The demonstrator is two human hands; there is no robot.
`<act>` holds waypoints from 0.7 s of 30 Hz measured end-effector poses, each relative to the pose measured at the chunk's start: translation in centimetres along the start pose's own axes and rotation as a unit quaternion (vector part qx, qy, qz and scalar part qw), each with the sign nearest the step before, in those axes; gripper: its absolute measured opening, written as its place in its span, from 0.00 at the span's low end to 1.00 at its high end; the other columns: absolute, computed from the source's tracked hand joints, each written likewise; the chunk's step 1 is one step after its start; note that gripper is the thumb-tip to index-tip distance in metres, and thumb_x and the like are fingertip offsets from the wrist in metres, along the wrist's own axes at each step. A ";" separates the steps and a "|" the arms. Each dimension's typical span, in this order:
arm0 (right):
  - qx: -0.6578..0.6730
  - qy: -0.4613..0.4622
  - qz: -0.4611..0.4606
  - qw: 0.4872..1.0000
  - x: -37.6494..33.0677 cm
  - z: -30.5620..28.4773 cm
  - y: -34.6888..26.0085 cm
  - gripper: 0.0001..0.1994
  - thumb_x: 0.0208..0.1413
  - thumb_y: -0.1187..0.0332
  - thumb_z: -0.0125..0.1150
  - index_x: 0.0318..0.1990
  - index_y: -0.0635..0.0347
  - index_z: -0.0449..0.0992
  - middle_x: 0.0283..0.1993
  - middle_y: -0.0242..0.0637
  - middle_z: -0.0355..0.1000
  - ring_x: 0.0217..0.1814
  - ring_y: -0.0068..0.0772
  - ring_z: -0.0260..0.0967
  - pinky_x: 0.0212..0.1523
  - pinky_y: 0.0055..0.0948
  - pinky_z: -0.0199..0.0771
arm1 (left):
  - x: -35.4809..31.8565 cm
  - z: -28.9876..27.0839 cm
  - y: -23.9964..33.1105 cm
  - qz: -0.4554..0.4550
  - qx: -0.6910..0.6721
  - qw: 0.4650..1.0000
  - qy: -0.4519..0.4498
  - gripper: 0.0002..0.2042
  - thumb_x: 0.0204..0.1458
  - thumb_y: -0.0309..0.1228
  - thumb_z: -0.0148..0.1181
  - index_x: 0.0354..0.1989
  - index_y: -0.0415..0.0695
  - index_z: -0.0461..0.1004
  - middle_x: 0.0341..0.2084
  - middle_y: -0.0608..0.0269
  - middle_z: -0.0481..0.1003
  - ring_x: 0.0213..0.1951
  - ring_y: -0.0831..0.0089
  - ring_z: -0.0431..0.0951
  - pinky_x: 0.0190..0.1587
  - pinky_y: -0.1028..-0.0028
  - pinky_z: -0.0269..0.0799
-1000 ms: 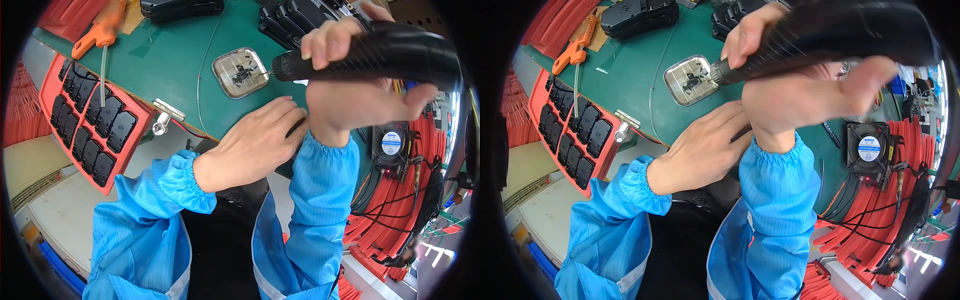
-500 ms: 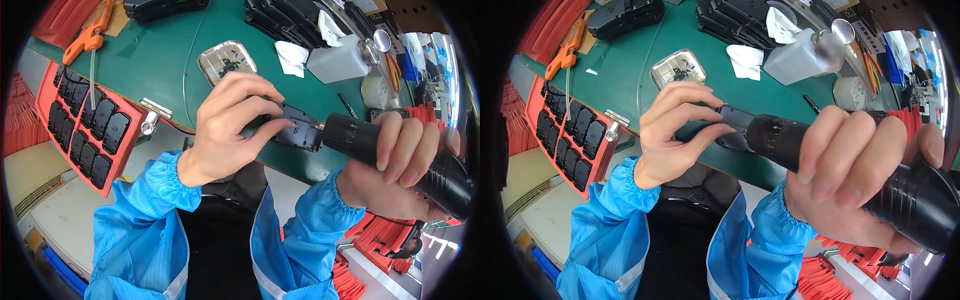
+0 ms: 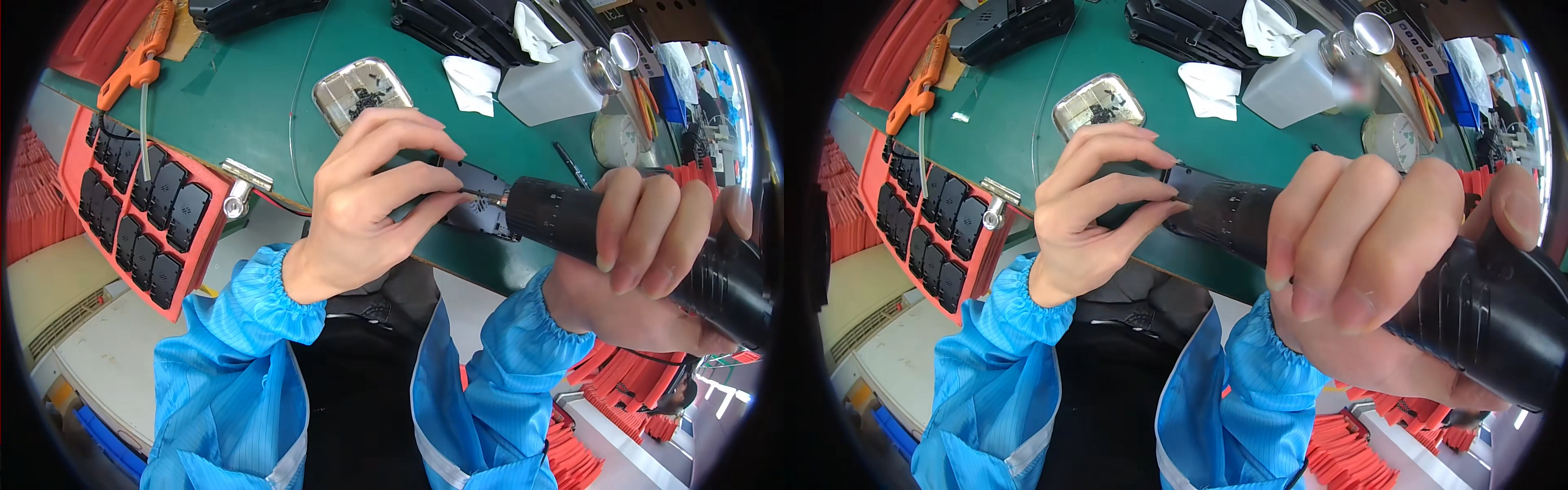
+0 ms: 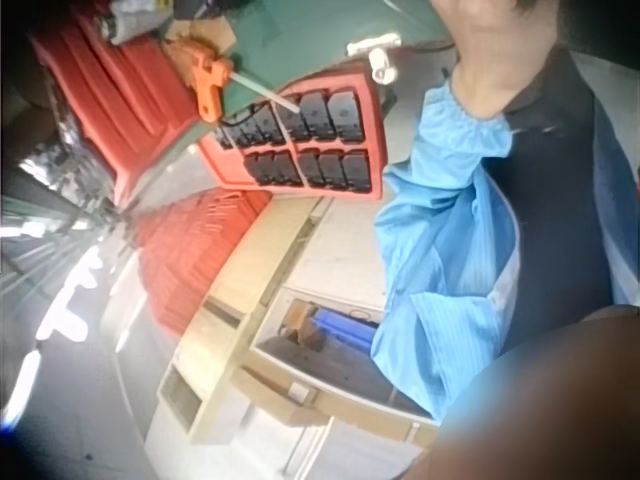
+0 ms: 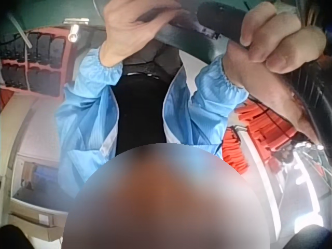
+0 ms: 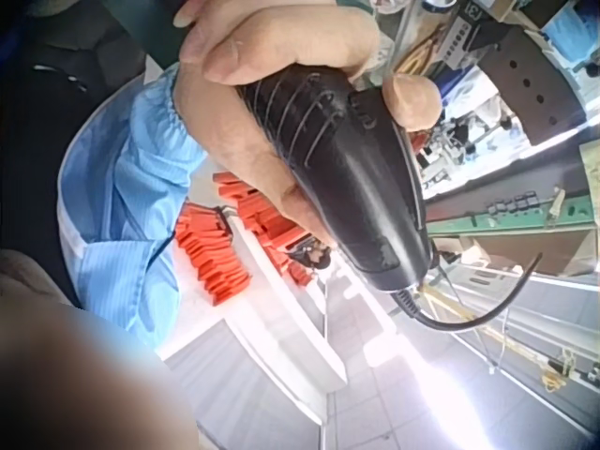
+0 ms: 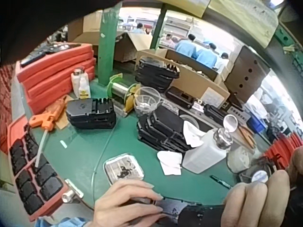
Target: Assembling a handheld electronic device by seating a circuit board and securing the plastic casing with an electric screwdriver.
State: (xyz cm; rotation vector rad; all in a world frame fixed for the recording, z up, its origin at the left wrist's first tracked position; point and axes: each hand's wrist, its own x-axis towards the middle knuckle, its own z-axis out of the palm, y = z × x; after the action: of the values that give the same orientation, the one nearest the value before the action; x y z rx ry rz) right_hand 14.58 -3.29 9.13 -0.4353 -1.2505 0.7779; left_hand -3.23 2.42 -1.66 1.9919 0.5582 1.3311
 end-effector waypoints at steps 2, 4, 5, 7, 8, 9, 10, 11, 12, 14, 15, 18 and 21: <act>0.005 0.003 -0.001 1.000 0.1 -0.1 -0.3 0.38 0.64 0.27 0.48 0.54 0.59 0.70 0.27 0.28 0.70 0.21 0.21 0.66 0.24 0.23 0.69 | 0.0 0.0 0.0 0.001 0.003 1.000 -0.003 0.13 0.36 0.16 0.78 0.32 0.38 0.86 0.42 0.58 0.83 0.53 0.54 0.81 0.54 0.58 0.79; -0.059 -0.048 0.056 0.996 0.7 -0.8 -2.0 0.38 0.64 0.27 0.46 0.53 0.58 0.70 0.27 0.29 0.70 0.21 0.22 0.67 0.24 0.23 0.69 | 0.0 0.1 0.0 0.004 0.010 1.000 -0.007 0.13 0.36 0.16 0.78 0.32 0.39 0.86 0.42 0.58 0.83 0.53 0.54 0.81 0.54 0.58 0.78; -0.091 -0.074 0.084 0.990 0.8 -1.0 -2.4 0.38 0.64 0.26 0.45 0.53 0.58 0.70 0.28 0.29 0.70 0.21 0.22 0.67 0.24 0.23 0.69 | 0.0 0.2 0.0 0.004 0.010 1.000 -0.008 0.13 0.36 0.16 0.78 0.32 0.39 0.86 0.42 0.58 0.83 0.53 0.54 0.81 0.54 0.58 0.78; -0.066 -0.080 0.062 0.993 0.7 -1.2 -1.6 0.40 0.64 0.26 0.44 0.55 0.60 0.70 0.28 0.29 0.70 0.21 0.23 0.66 0.24 0.24 0.68 | 0.1 0.2 0.1 0.002 0.004 1.000 -0.008 0.12 0.36 0.16 0.77 0.32 0.39 0.85 0.42 0.58 0.83 0.53 0.53 0.81 0.54 0.57 0.78; -0.040 -0.088 0.039 0.995 0.7 -1.3 -1.0 0.41 0.64 0.26 0.44 0.57 0.61 0.70 0.28 0.29 0.70 0.21 0.23 0.66 0.24 0.25 0.68 | 0.2 0.3 0.1 0.001 -0.002 1.000 -0.007 0.12 0.36 0.15 0.77 0.32 0.39 0.85 0.43 0.58 0.83 0.53 0.53 0.81 0.55 0.57 0.78; -0.007 -0.096 0.015 0.995 0.5 -1.4 -0.3 0.43 0.64 0.26 0.43 0.59 0.62 0.69 0.28 0.30 0.69 0.21 0.23 0.66 0.24 0.25 0.68 | 0.1 0.3 0.0 0.000 0.001 1.000 -0.007 0.12 0.36 0.15 0.77 0.32 0.39 0.85 0.43 0.58 0.83 0.53 0.53 0.81 0.55 0.57 0.78; -0.005 -0.096 0.015 0.995 0.2 -1.4 0.1 0.43 0.64 0.26 0.43 0.59 0.62 0.69 0.28 0.30 0.69 0.21 0.23 0.66 0.24 0.25 0.68 | 0.0 0.3 -0.1 0.004 0.013 1.000 -0.012 0.13 0.36 0.16 0.77 0.32 0.39 0.85 0.43 0.57 0.83 0.54 0.53 0.81 0.55 0.57 0.78; -0.006 -0.094 0.007 0.995 0.0 -1.4 0.5 0.45 0.64 0.25 0.42 0.62 0.63 0.69 0.28 0.30 0.69 0.21 0.22 0.65 0.24 0.26 0.68 | -0.1 0.3 -0.3 0.008 0.025 1.000 -0.017 0.13 0.36 0.16 0.77 0.33 0.39 0.85 0.44 0.57 0.83 0.54 0.52 0.81 0.55 0.57 0.78; -0.012 -0.091 -0.002 0.996 -0.2 -1.3 0.7 0.47 0.64 0.24 0.42 0.65 0.64 0.68 0.29 0.30 0.68 0.22 0.22 0.64 0.24 0.26 0.67 | -0.1 0.4 -0.3 0.013 0.032 0.999 -0.023 0.14 0.36 0.16 0.77 0.33 0.39 0.86 0.45 0.56 0.82 0.54 0.52 0.80 0.55 0.57 0.78; -0.019 -0.088 -0.011 0.996 -0.4 -1.3 0.7 0.49 0.63 0.23 0.41 0.68 0.65 0.67 0.29 0.30 0.67 0.22 0.22 0.63 0.24 0.27 0.67 | 0.0 0.6 0.0 0.006 0.039 0.999 -0.022 0.14 0.35 0.18 0.78 0.34 0.39 0.85 0.47 0.56 0.82 0.55 0.51 0.80 0.55 0.57 0.78; -0.024 -0.076 -0.006 0.997 -0.5 -1.2 0.7 0.51 0.63 0.22 0.41 0.70 0.65 0.66 0.29 0.30 0.66 0.22 0.22 0.62 0.24 0.27 0.66 | 0.1 0.7 0.2 -0.001 0.047 0.999 -0.021 0.15 0.35 0.19 0.79 0.35 0.39 0.85 0.48 0.56 0.82 0.55 0.50 0.79 0.55 0.56 0.78; -0.037 -0.052 0.004 0.998 -0.3 -1.4 0.4 0.54 0.61 0.19 0.41 0.73 0.65 0.64 0.29 0.30 0.65 0.22 0.21 0.60 0.24 0.28 0.64 | 0.1 0.5 0.4 0.005 0.057 0.998 -0.040 0.17 0.35 0.24 0.81 0.37 0.40 0.86 0.51 0.54 0.81 0.58 0.49 0.78 0.57 0.54 0.77; -0.085 -0.109 0.007 0.990 1.0 -3.2 0.6 0.58 0.56 0.15 0.42 0.71 0.65 0.66 0.28 0.30 0.65 0.21 0.22 0.59 0.24 0.28 0.62 | -0.2 0.4 0.5 0.030 0.065 0.994 -0.083 0.21 0.34 0.29 0.83 0.41 0.41 0.86 0.55 0.52 0.80 0.61 0.46 0.77 0.60 0.52 0.76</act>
State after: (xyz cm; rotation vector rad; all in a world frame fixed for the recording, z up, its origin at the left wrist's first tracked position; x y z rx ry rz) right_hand 17.58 -1.83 8.51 -0.5065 -1.5265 0.7483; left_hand -2.93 1.83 -1.47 2.2177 0.5207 1.1757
